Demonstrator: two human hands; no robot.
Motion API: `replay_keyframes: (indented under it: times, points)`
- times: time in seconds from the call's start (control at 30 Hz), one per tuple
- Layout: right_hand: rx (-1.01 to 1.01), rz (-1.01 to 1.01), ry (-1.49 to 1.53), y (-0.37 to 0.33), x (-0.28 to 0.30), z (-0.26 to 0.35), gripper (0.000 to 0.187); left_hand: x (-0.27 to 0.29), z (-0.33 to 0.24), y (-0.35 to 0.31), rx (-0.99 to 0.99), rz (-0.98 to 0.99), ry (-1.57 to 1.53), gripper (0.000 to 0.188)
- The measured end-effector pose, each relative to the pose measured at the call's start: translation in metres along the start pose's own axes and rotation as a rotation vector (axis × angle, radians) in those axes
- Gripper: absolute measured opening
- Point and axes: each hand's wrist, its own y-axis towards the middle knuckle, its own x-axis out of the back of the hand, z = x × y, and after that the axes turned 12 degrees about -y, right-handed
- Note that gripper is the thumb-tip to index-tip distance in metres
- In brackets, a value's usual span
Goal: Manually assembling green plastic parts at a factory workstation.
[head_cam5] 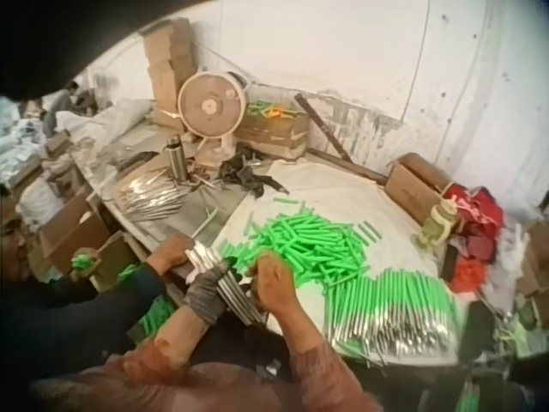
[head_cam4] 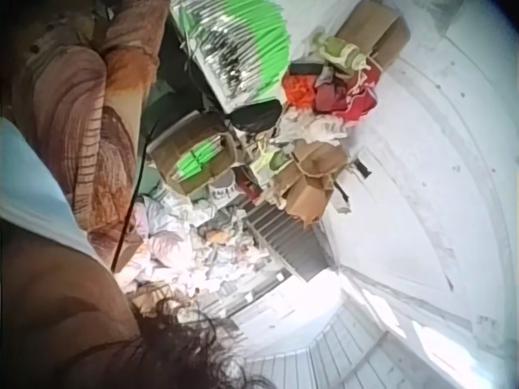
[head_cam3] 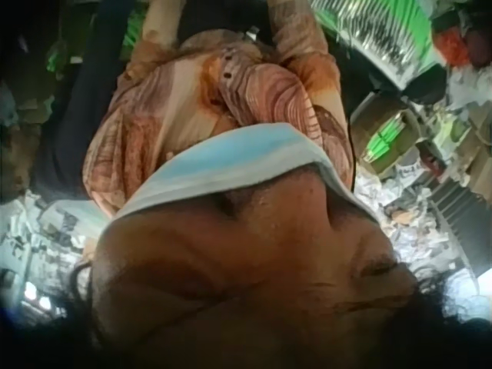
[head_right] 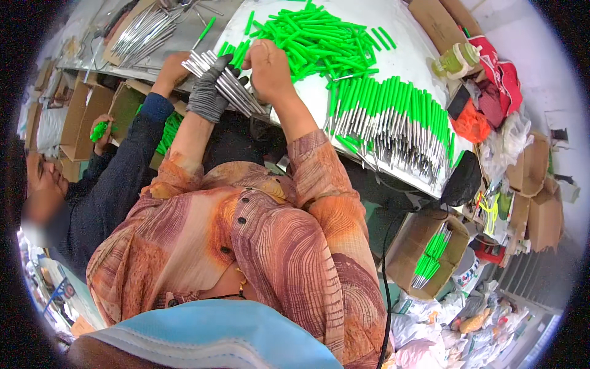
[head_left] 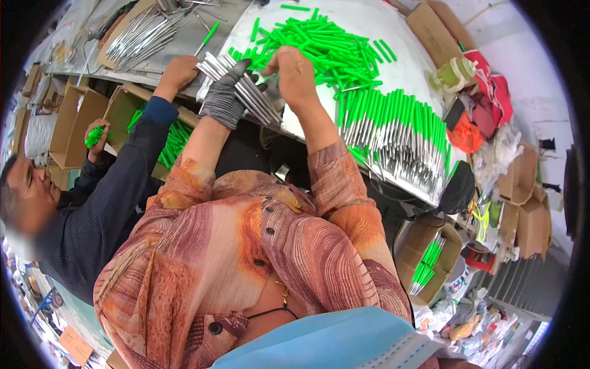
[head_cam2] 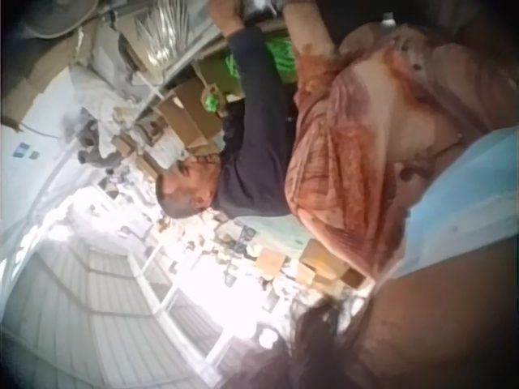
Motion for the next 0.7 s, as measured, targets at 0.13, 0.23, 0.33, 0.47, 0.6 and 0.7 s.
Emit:
replay_keyframes:
  times: [0.13,0.23,0.33,0.47,0.6,0.7]
  points:
    - [-0.059,-0.010,0.103,-0.007,-0.003,0.000,0.029,0.007,-0.003,0.001,-0.023,0.027,0.038,0.030]
    - [-0.025,-0.028,0.089,-0.015,0.001,-0.005,0.029,0.002,-0.002,0.002,-0.078,0.025,0.068,0.032]
    - [-0.182,0.182,-0.368,-0.015,0.026,0.015,0.037,0.008,-0.002,0.013,-0.101,0.039,0.063,0.033]
    - [-0.021,-0.468,-0.645,-0.003,0.140,0.000,0.038,0.022,-0.006,0.021,-0.089,0.018,-0.018,0.029]
    - [-0.253,-0.681,-1.267,-0.028,0.282,-0.030,0.042,0.037,-0.012,0.023,-0.126,0.023,0.027,0.032]
    - [-0.626,-0.295,-1.750,-0.098,0.400,-0.108,0.038,0.005,0.008,0.025,-0.092,0.093,0.019,0.032]
